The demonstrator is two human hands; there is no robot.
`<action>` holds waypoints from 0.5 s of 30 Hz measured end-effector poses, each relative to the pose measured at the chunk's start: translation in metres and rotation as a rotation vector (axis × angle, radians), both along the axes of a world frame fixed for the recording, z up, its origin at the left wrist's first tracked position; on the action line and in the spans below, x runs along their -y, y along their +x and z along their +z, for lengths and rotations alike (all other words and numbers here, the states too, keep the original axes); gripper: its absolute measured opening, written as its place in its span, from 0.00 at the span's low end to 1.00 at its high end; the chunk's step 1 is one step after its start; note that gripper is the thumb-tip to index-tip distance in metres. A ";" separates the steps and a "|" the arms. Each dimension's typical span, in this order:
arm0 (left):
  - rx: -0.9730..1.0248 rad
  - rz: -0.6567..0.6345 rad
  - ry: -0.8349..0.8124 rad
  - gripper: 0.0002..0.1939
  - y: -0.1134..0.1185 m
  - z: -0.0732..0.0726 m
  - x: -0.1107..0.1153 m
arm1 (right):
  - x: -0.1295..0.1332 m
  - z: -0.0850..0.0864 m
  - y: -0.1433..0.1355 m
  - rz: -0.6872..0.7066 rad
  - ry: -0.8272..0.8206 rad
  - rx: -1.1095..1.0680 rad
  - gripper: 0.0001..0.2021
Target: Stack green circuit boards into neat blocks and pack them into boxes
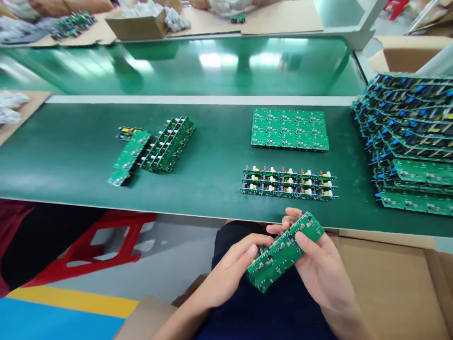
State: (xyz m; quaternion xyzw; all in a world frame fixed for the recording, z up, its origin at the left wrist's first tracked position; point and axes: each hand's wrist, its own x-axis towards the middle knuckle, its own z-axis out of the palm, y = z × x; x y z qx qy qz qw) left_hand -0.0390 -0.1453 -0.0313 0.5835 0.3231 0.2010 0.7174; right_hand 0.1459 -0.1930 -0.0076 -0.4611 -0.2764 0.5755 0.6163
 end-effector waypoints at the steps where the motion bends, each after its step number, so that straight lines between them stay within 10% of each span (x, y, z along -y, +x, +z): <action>1: 0.089 -0.013 -0.154 0.27 0.001 -0.002 0.002 | -0.004 0.000 -0.003 0.019 0.009 -0.032 0.13; 5: 0.219 -0.120 -0.387 0.37 -0.001 -0.001 0.003 | -0.012 -0.001 -0.010 0.192 -0.028 -0.080 0.12; 9: 0.091 -0.196 -0.198 0.26 -0.002 0.007 -0.002 | -0.015 -0.008 -0.010 0.309 -0.109 0.033 0.20; 15: -0.048 0.060 0.050 0.24 0.003 -0.001 0.008 | -0.022 -0.008 -0.021 0.195 0.160 0.451 0.13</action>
